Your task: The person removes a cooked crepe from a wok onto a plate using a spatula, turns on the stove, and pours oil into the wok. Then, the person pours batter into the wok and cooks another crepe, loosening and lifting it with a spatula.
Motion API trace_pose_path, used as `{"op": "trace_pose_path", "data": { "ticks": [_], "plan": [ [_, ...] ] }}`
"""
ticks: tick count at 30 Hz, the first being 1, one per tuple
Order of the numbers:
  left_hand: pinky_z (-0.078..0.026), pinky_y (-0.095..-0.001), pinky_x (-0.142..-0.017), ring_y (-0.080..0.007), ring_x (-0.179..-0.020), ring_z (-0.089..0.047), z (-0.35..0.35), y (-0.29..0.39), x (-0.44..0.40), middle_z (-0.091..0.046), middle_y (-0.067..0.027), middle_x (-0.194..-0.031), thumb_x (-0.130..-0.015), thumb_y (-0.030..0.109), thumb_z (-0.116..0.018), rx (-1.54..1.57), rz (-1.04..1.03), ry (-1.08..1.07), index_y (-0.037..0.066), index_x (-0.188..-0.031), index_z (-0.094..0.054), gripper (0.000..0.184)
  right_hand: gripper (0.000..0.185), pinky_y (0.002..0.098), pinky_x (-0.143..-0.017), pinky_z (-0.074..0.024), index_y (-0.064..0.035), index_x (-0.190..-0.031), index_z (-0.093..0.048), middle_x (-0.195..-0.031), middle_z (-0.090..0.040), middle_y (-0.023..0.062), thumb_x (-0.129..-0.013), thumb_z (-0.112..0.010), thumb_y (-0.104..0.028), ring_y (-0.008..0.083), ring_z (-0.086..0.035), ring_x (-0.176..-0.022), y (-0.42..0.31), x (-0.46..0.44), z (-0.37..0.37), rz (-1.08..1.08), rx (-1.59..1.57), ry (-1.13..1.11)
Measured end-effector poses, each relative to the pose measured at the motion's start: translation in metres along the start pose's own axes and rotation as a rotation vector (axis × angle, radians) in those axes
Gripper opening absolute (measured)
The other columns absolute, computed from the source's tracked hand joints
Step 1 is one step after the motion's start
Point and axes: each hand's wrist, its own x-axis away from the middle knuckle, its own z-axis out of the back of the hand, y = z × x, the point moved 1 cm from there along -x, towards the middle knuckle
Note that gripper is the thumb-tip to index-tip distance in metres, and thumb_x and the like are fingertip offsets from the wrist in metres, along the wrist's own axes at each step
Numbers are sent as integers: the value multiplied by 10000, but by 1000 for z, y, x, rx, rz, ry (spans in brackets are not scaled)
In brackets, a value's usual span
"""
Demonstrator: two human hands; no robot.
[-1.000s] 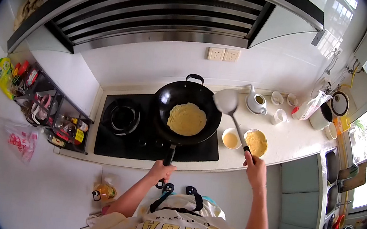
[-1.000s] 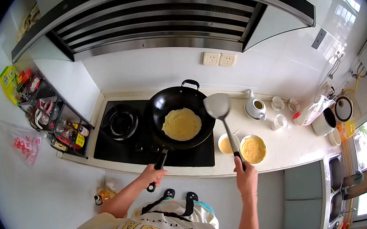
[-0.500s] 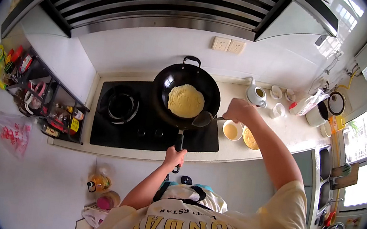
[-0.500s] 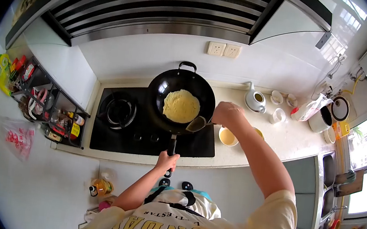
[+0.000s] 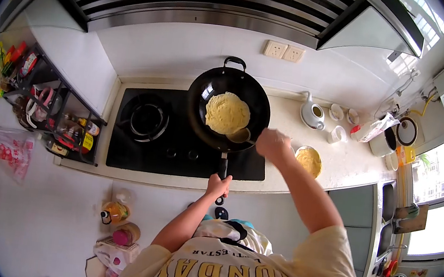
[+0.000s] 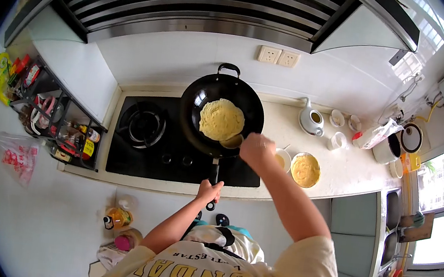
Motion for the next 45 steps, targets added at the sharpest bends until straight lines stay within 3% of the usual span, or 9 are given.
{"op": "trace_pose_path", "data": {
  "ticks": [6, 8, 10, 13, 17, 24, 32, 36, 45],
  "plan": [
    [-455, -315, -385, -172, -386, -545, 5, -4, 3, -516, -56, -452, -882, 270, -613, -121, -6, -23, 36, -485, -503, 473, 394, 404, -803, -520, -35, -966, -668, -1009, -680, 162, -912, -521, -397, 313, -654, -978, 0, 10, -60, -181, -287, -77],
    [-458, -315, -401, -178, -390, -547, 6, 0, 4, -517, -59, -451, -878, 295, -625, -78, -10, -45, 40, -455, -501, 509, 449, 415, -737, -533, 5, -881, -672, -851, -684, 199, -908, -521, -417, 309, -684, -818, -6, 26, -79, -116, -268, 157],
    [-458, -320, -399, -182, -391, -546, 5, 4, 8, -518, -63, -457, -869, 285, -638, -51, 56, -32, 33, -473, -510, 486, 475, 423, -704, -538, 39, -824, -672, -848, -674, 242, -906, -524, -404, 334, -681, -802, -16, 24, -82, -280, -546, -150],
    [-448, -328, -386, -174, -384, -522, 5, 10, 15, -508, -59, -473, -865, 293, -645, -13, 144, -40, 35, -499, -507, 469, 504, 415, -693, -538, 72, -783, -663, -823, -670, 254, -896, -539, -403, 350, -678, -783, -23, 11, -118, -296, -681, -56],
    [-432, -342, -368, -161, -376, -484, 14, 15, 18, -489, -52, -496, -864, 310, -649, 16, 178, -45, 41, -540, -492, 449, 531, 384, -641, -527, 83, -723, -647, -598, -633, 178, -863, -593, -426, 331, -652, -585, -32, -9, -136, -249, -737, 334],
    [-448, -336, -365, -176, -389, -525, 32, 36, 32, -500, -59, -490, -832, 326, -677, 60, 221, -52, 52, -564, -475, 433, 401, 266, -430, -420, 18, -703, -662, -517, -572, 37, -838, -674, -360, 107, -524, -429, -4, -6, -125, -217, -1240, 208],
    [-499, -321, -411, -187, -423, -562, 36, 26, 40, -550, -65, -542, -807, 390, -699, 142, 227, -68, 57, -748, -539, 374, 330, 330, -456, -461, 30, -867, -677, -559, -613, 140, -857, -653, -300, 243, -601, -456, 23, 30, -63, -87, -984, 472],
    [-516, -326, -424, -192, -431, -572, 37, 21, 41, -564, -75, -551, -799, 432, -695, 130, 260, -61, 54, -761, -549, 407, 320, 393, -516, -476, -84, -1172, -609, -744, -585, 143, -885, -607, -227, 324, -598, -613, 13, 34, -101, 73, -377, 900],
    [-459, -309, -409, -148, -424, -516, 36, 20, 44, -515, -35, -546, -807, 441, -696, 108, 285, -24, 54, -764, -531, 423, 425, 419, -544, -464, -135, -1312, -512, -778, -520, 146, -897, -599, -163, 325, -564, -608, 25, 83, -150, 14, -573, 748]
  ]
}}
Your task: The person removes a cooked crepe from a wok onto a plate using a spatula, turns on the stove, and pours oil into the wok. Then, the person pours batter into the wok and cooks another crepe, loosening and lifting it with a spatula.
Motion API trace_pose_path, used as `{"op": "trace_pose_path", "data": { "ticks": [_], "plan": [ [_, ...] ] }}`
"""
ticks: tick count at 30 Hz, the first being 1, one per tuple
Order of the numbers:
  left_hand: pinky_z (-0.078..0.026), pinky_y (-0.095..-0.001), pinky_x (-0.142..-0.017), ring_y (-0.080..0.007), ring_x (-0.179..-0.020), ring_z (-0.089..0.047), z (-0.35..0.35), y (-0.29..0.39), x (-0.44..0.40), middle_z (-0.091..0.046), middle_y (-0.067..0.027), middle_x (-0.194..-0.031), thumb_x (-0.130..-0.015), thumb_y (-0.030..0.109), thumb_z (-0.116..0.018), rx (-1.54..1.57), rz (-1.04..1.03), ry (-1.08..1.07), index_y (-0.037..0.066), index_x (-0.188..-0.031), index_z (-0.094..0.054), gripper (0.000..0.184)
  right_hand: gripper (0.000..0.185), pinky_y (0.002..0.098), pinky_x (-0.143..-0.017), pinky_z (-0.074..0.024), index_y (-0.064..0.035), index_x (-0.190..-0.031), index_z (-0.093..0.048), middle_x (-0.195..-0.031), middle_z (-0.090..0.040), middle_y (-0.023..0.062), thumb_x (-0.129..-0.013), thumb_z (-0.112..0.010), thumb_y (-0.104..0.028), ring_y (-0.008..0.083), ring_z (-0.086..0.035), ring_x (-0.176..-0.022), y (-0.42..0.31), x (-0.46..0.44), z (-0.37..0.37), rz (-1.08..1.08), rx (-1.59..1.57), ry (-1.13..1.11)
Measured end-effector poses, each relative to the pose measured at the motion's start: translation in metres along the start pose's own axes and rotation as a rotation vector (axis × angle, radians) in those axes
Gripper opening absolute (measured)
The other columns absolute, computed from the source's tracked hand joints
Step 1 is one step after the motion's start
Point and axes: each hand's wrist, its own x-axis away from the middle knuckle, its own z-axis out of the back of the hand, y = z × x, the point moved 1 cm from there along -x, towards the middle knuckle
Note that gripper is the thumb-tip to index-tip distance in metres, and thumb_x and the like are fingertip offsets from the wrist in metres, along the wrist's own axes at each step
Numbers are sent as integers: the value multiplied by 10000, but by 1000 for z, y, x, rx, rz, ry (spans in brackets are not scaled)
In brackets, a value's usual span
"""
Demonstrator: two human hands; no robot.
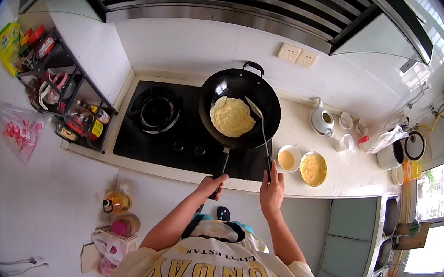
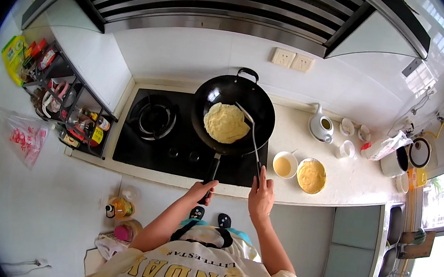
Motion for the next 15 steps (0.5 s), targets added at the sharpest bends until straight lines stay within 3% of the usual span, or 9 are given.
{"op": "trace_pose_path", "data": {
  "ticks": [7, 15],
  "plan": [
    [-426, -309, -416, -132, -430, -492, 0, 4, -1, -502, -22, -548, -849, 382, -678, 0, -64, -71, 61, -765, -519, 368, 384, 430, -586, -461, -123, -1256, -565, -754, -541, 145, -881, -624, -183, 327, -565, -622, 3, -11, 14, -5, -35, 59],
    [-364, -291, -404, -104, -405, -415, -2, 9, 5, -443, 10, -528, -855, 374, -675, 105, -15, -140, 94, -732, -472, 367, 341, 425, -687, -493, -57, -1183, -603, -910, -640, 205, -879, -625, -211, 376, -619, -779, 4, 2, 9, -123, -207, -4]
  ]
}}
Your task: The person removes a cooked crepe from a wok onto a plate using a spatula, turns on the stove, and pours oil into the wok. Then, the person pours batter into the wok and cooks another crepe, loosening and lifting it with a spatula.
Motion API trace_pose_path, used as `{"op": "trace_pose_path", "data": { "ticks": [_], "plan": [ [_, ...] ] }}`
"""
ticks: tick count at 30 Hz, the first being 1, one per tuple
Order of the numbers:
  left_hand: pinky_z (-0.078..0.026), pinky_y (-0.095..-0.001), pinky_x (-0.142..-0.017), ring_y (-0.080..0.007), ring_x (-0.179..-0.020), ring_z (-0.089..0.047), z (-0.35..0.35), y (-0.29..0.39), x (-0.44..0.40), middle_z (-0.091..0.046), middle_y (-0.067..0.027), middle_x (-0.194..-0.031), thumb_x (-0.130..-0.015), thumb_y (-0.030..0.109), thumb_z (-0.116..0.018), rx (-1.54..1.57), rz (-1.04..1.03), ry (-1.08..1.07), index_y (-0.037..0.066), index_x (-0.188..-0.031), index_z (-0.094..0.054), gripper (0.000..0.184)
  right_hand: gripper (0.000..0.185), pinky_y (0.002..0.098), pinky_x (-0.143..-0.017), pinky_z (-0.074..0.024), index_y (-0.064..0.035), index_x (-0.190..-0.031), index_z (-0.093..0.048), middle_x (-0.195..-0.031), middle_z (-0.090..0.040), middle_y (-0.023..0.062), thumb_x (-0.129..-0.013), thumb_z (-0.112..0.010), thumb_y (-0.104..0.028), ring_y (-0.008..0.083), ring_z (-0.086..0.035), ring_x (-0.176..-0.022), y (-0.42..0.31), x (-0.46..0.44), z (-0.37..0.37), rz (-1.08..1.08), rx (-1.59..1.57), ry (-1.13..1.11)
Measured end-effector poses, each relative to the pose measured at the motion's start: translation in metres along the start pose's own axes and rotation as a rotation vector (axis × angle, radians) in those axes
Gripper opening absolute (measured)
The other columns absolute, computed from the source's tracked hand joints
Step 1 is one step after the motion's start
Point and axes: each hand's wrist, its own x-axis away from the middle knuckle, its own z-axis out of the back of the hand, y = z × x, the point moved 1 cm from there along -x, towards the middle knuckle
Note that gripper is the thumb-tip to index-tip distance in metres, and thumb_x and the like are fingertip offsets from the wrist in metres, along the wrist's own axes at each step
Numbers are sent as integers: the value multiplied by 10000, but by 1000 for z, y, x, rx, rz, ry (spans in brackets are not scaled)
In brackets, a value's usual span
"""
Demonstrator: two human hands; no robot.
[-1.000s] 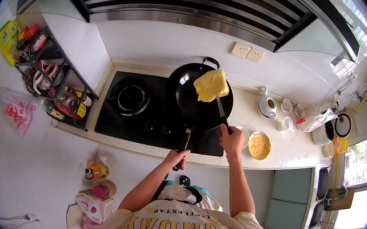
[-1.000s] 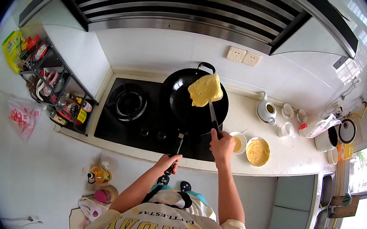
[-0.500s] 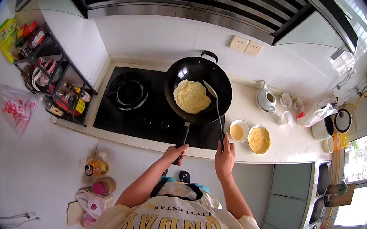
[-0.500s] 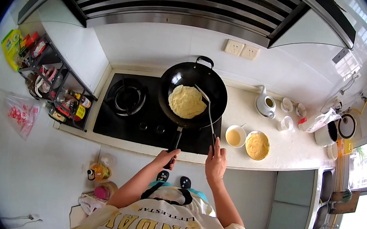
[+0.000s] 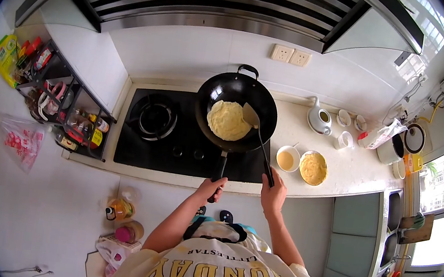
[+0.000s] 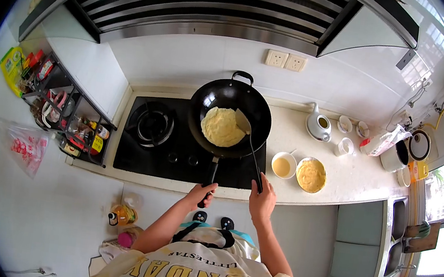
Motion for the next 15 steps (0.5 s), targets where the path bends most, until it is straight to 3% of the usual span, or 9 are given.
{"op": "trace_pose_path", "data": {
  "ticks": [4, 15],
  "plan": [
    [-372, -295, -400, -119, -394, -423, 8, -13, -8, -435, 2, -509, -841, 403, -683, -5, 26, 18, 94, -703, -452, 410, 312, 407, -753, -494, -19, -1146, -610, -950, -657, 222, -872, -628, -167, 392, -631, -855, -2, 9, 3, -95, 31, -50],
    [-362, -317, -396, -151, -368, -415, 17, -27, -22, -418, -14, -463, -838, 326, -679, -157, 84, 102, 124, -523, -399, 467, 319, 423, -701, -498, -29, -1142, -610, -906, -649, 212, -880, -620, -209, 393, -627, -800, 24, 33, 10, -105, 12, -17]
  ]
}}
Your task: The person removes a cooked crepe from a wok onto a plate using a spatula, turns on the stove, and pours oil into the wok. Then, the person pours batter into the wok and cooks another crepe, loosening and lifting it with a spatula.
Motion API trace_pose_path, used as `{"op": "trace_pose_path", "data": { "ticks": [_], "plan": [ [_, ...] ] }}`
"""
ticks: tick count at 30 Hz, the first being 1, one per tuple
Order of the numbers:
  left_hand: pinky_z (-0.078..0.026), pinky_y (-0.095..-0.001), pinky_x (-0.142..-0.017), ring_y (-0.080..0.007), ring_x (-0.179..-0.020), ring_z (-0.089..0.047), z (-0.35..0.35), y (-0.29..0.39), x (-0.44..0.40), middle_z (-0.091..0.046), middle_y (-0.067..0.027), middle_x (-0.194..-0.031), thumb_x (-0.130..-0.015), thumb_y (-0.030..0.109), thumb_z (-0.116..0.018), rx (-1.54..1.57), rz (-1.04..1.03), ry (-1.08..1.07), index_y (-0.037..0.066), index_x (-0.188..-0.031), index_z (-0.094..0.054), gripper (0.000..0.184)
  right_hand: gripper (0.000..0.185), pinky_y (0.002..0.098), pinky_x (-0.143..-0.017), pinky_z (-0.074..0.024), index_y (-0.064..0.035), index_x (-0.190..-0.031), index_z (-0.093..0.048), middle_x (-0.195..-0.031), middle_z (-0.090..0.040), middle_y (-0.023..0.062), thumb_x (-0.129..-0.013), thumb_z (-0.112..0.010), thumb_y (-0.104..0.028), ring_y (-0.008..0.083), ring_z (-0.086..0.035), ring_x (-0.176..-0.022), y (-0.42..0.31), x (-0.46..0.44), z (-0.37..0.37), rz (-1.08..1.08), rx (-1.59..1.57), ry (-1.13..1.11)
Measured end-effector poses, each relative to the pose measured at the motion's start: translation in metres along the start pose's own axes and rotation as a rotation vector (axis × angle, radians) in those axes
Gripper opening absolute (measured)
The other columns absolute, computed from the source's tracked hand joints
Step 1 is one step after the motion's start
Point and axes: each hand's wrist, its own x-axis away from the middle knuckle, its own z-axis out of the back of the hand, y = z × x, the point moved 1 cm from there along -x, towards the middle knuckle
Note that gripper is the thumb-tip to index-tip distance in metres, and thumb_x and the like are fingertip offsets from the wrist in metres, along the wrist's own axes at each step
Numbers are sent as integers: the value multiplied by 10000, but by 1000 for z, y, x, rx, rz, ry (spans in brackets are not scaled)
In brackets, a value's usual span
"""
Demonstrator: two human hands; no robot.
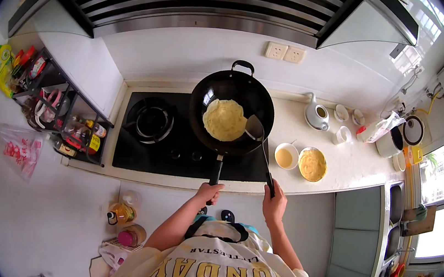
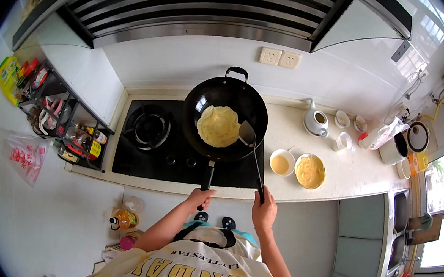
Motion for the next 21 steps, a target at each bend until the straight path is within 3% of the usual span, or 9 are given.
{"op": "trace_pose_path", "data": {
  "ticks": [7, 10, 13, 18, 21],
  "plan": [
    [-357, -313, -390, -150, -365, -410, 3, -2, -5, -417, -12, -466, -835, 300, -674, 1, 20, -9, 127, -516, -398, 457, 280, 388, -635, -495, -28, -1084, -647, -810, -654, 208, -862, -653, -198, 371, -633, -708, -10, -4, 9, 75, 1, -91],
    [-350, -308, -385, -142, -366, -408, 4, -3, -5, -419, -7, -468, -838, 292, -670, 27, 7, -29, 128, -529, -401, 440, 279, 388, -591, -486, -35, -1062, -659, -742, -641, 198, -856, -663, -225, 368, -619, -644, -26, -12, 10, -6, 54, -153],
    [-341, -301, -383, -130, -369, -403, 5, 0, -3, -424, -1, -475, -840, 284, -666, 59, 10, -46, 129, -555, -409, 414, 294, 390, -575, -482, -28, -1050, -662, -714, -631, 203, -852, -669, -246, 376, -613, -629, -29, -30, 6, 83, 52, -173],
    [-330, -292, -383, -113, -378, -393, 6, -5, -7, -423, 11, -489, -844, 269, -660, 75, 12, -48, 126, -595, -427, 370, 304, 412, -563, -487, -115, -1089, -667, -731, -648, 150, -828, -671, -272, 335, -622, -644, -56, -52, 8, 364, 126, -157],
    [-333, -291, -387, -108, -383, -389, 6, -3, -4, -416, 16, -492, -843, 264, -660, 71, 12, -41, 113, -622, -457, 335, 312, 416, -552, -484, -123, -1093, -664, -709, -639, 128, -830, -668, -289, 323, -620, -625, -73, -51, -1, 360, 245, -209]
  ]
}}
